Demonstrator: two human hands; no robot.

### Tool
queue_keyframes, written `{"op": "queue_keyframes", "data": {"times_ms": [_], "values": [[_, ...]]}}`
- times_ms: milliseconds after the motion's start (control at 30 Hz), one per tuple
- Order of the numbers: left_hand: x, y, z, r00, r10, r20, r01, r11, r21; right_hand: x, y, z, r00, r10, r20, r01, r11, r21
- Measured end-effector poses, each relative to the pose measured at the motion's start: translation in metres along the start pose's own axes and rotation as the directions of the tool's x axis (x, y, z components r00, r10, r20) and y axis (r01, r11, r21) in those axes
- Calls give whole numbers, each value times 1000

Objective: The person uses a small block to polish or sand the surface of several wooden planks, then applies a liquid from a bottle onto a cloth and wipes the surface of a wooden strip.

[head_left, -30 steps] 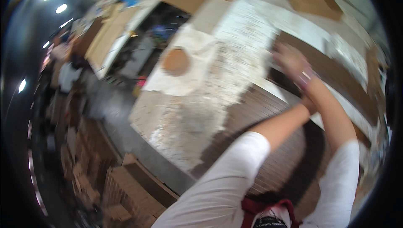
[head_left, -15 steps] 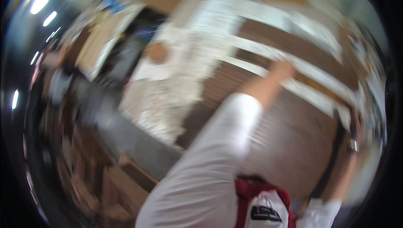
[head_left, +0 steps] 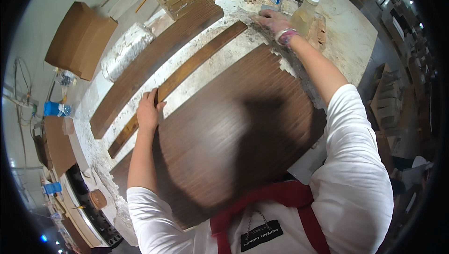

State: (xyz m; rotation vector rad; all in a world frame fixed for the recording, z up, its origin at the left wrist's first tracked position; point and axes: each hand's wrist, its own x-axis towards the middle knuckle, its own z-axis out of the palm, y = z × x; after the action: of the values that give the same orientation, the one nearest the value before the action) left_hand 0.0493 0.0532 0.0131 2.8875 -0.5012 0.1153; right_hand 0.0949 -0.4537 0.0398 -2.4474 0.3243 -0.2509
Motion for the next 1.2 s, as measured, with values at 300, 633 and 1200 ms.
{"op": "queue_keyframes", "data": {"times_ms": [300, 633, 1200], "values": [[10, 22, -7, 984, -157, 86, 148, 983, 104, 47, -12, 59, 994, 74, 81, -79, 996, 51], [19, 7, -33, 944, -34, 329, 95, 981, -169, 10, 59, 26, 959, 179, 218, -278, 732, 623], [54, 12, 10, 1000, 25, -13, -21, 967, 252, -28, 67, 41, 996, 91, 24, -87, 779, 621]]}}
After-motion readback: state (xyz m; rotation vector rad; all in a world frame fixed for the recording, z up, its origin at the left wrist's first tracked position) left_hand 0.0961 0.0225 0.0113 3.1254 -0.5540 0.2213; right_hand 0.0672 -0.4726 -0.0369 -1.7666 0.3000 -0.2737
